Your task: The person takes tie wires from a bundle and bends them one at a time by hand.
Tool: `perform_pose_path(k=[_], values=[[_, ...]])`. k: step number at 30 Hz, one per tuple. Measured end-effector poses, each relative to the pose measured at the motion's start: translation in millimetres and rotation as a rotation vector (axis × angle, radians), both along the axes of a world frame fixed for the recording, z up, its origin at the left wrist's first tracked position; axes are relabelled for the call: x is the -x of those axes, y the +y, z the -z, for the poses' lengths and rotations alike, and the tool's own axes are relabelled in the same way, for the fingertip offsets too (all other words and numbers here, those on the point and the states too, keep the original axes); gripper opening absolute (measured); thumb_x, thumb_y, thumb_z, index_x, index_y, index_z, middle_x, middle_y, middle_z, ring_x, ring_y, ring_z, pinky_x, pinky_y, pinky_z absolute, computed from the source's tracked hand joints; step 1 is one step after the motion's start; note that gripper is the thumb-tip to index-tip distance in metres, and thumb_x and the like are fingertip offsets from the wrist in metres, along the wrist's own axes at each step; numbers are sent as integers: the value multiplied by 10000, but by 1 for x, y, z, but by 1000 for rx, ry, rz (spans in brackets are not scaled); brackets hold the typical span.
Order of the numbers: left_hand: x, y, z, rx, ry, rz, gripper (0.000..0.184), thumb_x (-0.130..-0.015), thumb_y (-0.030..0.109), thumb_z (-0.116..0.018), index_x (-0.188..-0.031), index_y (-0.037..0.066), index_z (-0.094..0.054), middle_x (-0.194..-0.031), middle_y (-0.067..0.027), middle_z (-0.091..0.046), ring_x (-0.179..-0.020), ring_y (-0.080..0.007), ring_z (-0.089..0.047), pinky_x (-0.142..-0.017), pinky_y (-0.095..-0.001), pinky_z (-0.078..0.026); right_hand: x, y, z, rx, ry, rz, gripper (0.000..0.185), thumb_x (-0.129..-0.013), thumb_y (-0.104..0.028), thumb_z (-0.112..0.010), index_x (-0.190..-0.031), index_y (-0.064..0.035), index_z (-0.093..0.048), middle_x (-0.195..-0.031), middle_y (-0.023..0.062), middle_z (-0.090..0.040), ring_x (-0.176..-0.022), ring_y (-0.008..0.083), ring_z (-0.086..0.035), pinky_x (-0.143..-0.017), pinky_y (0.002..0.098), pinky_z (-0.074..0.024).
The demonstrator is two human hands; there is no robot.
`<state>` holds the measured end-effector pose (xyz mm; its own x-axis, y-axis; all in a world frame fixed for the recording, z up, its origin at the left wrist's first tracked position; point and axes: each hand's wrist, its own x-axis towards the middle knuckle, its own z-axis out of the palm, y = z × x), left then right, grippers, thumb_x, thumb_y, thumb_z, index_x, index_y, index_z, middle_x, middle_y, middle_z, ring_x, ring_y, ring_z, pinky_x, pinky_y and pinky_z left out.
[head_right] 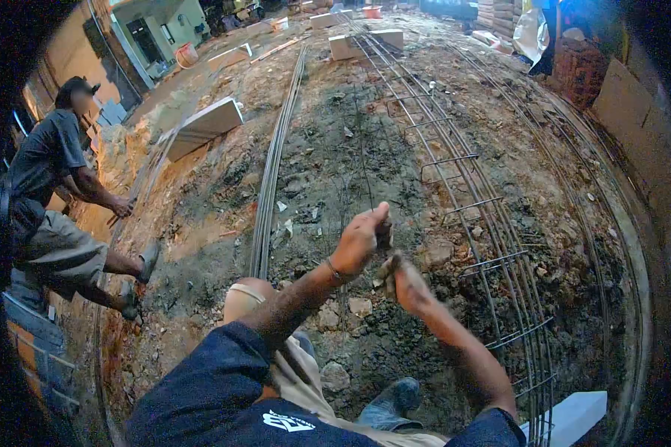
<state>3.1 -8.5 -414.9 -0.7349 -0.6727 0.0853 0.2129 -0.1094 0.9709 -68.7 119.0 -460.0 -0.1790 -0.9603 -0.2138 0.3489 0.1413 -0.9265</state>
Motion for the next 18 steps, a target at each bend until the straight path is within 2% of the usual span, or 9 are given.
perform_pose_path(k=[1, 2, 3, 5, 6, 9, 11, 16, 18], values=[[-1, 0, -24, 12, -39, -32, 362, -940, 381, -379, -720, 114, -486, -585, 30, -433, -490, -81, -400, -467, -223, -334, -15, 5, -6, -36, -45, -156, 646, -877, -626, -212, -789, -65, -520, -637, 62, -536, -566, 172, -508, -526, 292, -389], [-8, 5, -46, -549, -77, 44, 347, -943, 370, -370, -730, 123, -488, -552, 44, -412, -470, -88, -392, -496, -233, -347, -27, 10, -16, -75, -88, -312, 670, -870, -641, -180, -747, -73, -515, -577, 53, -516, -518, 169, -488, -488, 294, -373], [-12, -2, -41, -544, -73, 47, 347, -943, 370, -370, -730, 123, -488, -552, 44, -412, -470, -88, -392, -496, -233, -347, -36, 13, -30, -70, -83, -311, 670, -870, -641, -180, -747, -73, -515, -577, 53, -516, -518, 169, -488, -488, 294, -373], [-15, -24, -6, -1032, 282, 676, 349, -948, 364, -348, -726, 123, -469, -580, 34, -436, -498, -108, -445, -575, -283, -410, -51, 17, -59, 184, -725, -686, 657, -878, -624, -169, -695, -81, -488, -517, 46, -478, -463, 182, -433, -451, 312, -344], [-9, -30, 18, -1201, 436, 835, 355, -952, 364, -329, -722, 122, -450, -634, 14, -457, -591, -128, -495, -681, -336, -434, -54, 18, -73, 185, -722, -688, 657, -878, -624, -169, -695, -81, -488, -517, 46, -478, -463, 182, -433, -451, 312, -344], [-1, -3, 17, -1439, 377, 317, 321, -947, 348, -336, -775, 108, -462, -705, -37, -538, -659, -187, -557, -715, -325, -473, -42, 13, -124, 584, -678, -201, 568, -910, -553, -233, -691, -86, -469, -463, 21, -383, -396, 160, -352, -413, 317, -319], [2, 20, 12, -1171, 266, 312, 325, -951, 320, -331, -922, 51, -511, -943, -142, -592, -827, -252, -584, -818, -394, -460, -25, 5, -154, 664, -491, 199, 495, -933, -469, -282, -679, -80, -454, -494, 26, -401, -450, 171, -389, -455, 310, -343], [-5, 58, -8, -623, 93, 169, 383, -960, 347, -305, -992, 35, -526, -901, -98, -601, -805, -197, -595, -728, -333, -482, 30, -21, -116, 655, -147, 922, 359, -934, -361, -385, -745, -63, -448, -595, 48, -447, -546, 162, -443, -534, 307, -378], [-6, 60, -5, -189, -1, 85, 375, -964, 323, -325, -973, 28, -556, -854, -71, -591, -737, -140, -569, -665, -270, -472, 44, -24, -86, 450, 794, 1085, 259, -928, -272, -435, -813, -40, -443, -624, 35, -448, -565, 135, -448, -563, 294, -394]])
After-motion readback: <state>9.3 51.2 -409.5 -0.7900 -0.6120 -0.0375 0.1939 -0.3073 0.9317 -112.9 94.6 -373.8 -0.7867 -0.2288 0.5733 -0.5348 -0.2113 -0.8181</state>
